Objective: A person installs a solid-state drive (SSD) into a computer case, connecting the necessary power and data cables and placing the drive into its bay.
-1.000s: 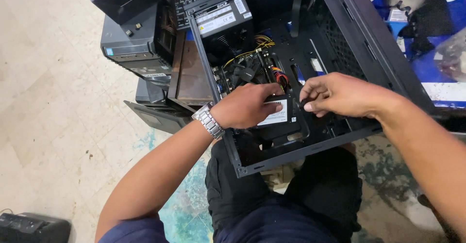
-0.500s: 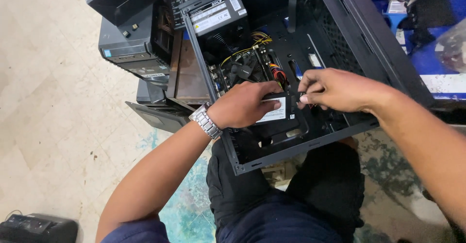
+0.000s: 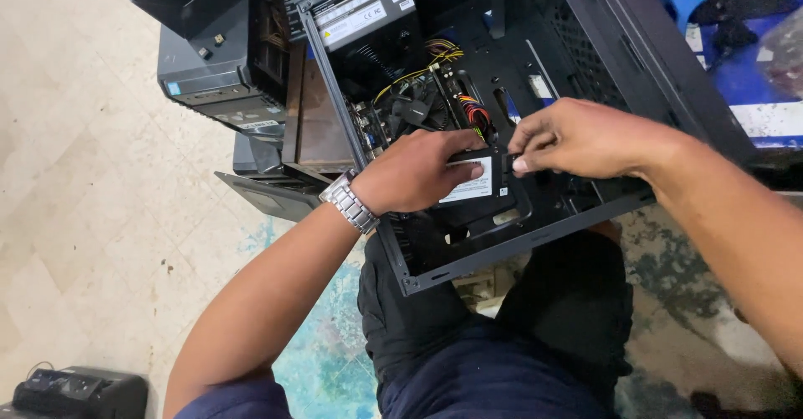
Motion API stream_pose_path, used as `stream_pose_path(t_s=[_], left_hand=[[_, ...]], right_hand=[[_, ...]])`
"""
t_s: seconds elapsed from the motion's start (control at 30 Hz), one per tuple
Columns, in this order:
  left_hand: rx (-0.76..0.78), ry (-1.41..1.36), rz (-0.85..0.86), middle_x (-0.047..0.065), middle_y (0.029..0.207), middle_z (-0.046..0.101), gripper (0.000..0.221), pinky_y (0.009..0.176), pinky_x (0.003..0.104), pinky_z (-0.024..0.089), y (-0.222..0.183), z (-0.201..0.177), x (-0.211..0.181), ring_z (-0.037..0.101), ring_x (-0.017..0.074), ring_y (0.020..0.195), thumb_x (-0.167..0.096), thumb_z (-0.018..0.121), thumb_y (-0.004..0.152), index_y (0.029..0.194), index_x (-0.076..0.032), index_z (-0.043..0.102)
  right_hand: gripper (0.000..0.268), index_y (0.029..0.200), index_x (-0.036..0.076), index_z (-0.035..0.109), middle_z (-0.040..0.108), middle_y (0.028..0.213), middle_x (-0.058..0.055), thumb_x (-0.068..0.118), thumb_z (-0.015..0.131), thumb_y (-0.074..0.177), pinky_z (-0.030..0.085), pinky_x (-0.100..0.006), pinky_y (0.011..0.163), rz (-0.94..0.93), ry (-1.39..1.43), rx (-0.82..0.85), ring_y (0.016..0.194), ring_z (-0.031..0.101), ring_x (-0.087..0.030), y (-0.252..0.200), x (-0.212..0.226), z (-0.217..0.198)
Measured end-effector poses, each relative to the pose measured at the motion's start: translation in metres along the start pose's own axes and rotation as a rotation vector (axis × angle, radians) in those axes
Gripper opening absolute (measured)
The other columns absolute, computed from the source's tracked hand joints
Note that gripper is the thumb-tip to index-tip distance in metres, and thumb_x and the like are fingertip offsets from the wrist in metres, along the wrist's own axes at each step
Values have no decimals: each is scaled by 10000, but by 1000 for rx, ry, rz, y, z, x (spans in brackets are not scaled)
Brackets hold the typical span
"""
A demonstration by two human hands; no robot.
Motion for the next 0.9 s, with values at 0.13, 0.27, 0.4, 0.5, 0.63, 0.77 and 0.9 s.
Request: stream_pose_path(t_s=[0.13,0.27,0.4,0.5,0.63,0.77,0.9], left_hand=[[18,-7,-8,114,1098,769,395,727,491,499,1,-1,-2,715,356,937,-370,582,988,1300,-131,621],[22,-12,-12,105,1056,769,343,698,485,468,3,2,0,701,361,892,-373,578,987,1252,-163,641],[9,-7,-12,130,1101,768,402,720,500,497,5,5,0,709,381,946,-363,557,996,1315,-122,607],[12,-14,-48,172,1153,752,467,773,506,514,5,5,1,701,392,1020,-359,544,1006,1385,-86,573],[-5,-11,-75,170,1188,748,480,806,497,529,7,5,1,704,387,1048,-360,551,1005,1405,-95,572],[-49,32,-7,200,1042,760,410,743,535,500,12,8,-4,687,444,989,-283,576,999,1352,-75,596],[-77,69,51,184,924,765,339,659,523,506,16,9,-9,710,417,888,-219,590,1001,1297,-56,618]], right_hand=[[332,1262,133,747,844,1131,-54,225,721,944,548,-378,859,-7,7,-1,851,724,-234,2,0,1],[351,1282,126,733,845,1140,-57,227,718,946,567,-387,862,-14,-2,9,873,741,-235,6,-2,4],[277,1177,115,778,867,1011,-57,219,760,921,540,-370,824,-27,4,-28,809,695,-209,10,-3,1],[362,1280,105,746,843,1024,-89,207,747,932,533,-386,812,6,40,-46,772,668,-233,7,-3,0],[321,1230,82,770,854,1028,-84,181,769,924,501,-362,808,34,84,-63,697,609,-216,4,0,-2],[175,1094,57,794,849,907,-114,142,757,946,509,-389,801,8,90,-42,712,631,-227,10,-5,0],[168,1107,75,791,845,893,-97,140,752,957,497,-371,804,31,83,-68,690,631,-209,9,-6,0]])
Point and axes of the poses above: each hand's wrist, its own y-axis towards the middle knuckle, its own z-axis out of the palm, x = y × z, the point moved 7 cm from there along y, towards the middle knuckle
